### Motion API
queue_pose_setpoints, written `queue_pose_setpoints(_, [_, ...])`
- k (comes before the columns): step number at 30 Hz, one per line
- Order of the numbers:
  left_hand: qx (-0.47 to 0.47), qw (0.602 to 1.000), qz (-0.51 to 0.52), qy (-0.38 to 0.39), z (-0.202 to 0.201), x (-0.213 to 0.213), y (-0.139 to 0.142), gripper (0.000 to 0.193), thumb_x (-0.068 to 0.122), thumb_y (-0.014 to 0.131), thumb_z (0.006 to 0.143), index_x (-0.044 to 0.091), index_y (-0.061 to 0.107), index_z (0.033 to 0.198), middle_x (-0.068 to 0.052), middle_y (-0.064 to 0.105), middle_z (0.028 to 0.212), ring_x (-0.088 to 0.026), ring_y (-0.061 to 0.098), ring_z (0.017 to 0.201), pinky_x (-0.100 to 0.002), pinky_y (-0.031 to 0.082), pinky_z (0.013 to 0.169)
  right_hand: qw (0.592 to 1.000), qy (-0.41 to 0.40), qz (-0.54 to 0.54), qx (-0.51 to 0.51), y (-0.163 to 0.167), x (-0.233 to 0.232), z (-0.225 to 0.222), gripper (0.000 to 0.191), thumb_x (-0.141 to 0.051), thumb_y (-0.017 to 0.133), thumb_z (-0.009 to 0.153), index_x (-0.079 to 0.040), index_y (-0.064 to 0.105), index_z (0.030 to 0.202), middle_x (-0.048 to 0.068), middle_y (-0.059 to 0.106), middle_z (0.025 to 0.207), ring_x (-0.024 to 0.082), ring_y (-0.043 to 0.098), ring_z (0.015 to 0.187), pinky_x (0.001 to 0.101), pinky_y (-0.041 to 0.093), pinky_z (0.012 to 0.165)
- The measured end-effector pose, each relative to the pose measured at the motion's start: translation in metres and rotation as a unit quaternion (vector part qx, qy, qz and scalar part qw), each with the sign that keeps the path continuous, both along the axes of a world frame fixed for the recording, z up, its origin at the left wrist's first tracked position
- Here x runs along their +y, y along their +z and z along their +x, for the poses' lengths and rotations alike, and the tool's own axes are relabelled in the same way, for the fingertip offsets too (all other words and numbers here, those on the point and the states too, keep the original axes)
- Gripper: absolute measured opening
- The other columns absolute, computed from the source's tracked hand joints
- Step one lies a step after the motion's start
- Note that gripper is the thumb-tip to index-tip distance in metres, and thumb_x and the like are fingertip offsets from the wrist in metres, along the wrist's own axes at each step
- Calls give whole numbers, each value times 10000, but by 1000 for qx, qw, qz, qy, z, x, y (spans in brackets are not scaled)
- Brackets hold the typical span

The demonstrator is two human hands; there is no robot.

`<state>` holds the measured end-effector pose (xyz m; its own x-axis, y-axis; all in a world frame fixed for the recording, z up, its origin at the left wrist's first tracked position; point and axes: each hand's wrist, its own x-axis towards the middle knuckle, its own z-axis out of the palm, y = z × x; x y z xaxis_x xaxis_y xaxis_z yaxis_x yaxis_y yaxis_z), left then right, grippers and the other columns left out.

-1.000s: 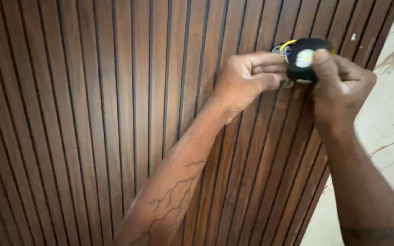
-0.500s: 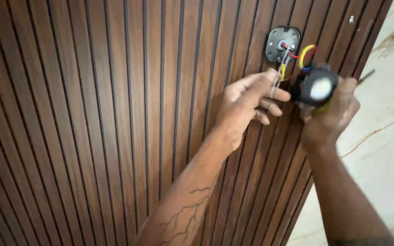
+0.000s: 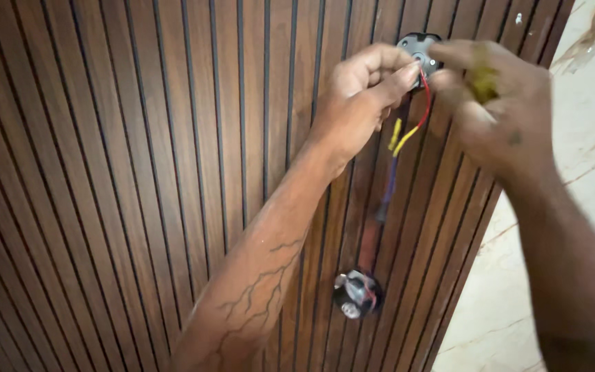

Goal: The person connects electrical wires to a small circular light fixture and uses a screwdriver to secure the fixture base to a slatted wooden wall.

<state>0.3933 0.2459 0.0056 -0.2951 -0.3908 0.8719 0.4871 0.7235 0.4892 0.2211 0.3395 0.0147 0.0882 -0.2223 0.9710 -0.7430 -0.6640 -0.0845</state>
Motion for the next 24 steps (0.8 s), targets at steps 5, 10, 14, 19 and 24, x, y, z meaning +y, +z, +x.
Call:
queue_pose_setpoints(5, [35,969,-222,98,0,-12,14,96,150,640,1016,64,678,995,30,718,875,-96,668,823,-313,568,766,984,-45,63,163,28,0,0,127,-162,741,1058,-37,762,1058,41,714,816,91,624,668,259,467,574])
queue_pose_setpoints(10, [-72,910,-216,348,13,-15,16,278,339,676,968,104,687,819,-51,609,624,-178,578,576,-386,412,564,985,-83,-40,144,36,-11,-4,229,-139,741,1064,21,727,900,68,617,717,126,531,591,301,394,541])
queue_pose_setpoints(14, [2,900,-259,351,-5,-1,3,367,313,707,907,82,603,642,-87,540,577,-241,509,520,-420,370,514,984,-119,-123,53,28,-44,-16,194,-102,778,1056,28,741,916,47,551,657,127,478,581,312,359,552])
queue_pose_setpoints(19, [118,918,-296,237,-14,8,-35,335,132,677,939,39,487,680,-112,481,665,-251,492,621,-414,401,586,984,-76,-151,-57,5,-104,-37,185,55,596,917,6,774,938,33,574,687,89,514,627,283,403,593])
queue_pose_setpoints(24, [87,880,-403,234,9,46,-49,255,47,692,856,58,542,649,-91,547,685,-272,580,845,-401,484,729,924,-253,-281,46,26,-117,-53,121,-31,787,963,-13,779,843,128,645,710,242,613,674,382,477,682])
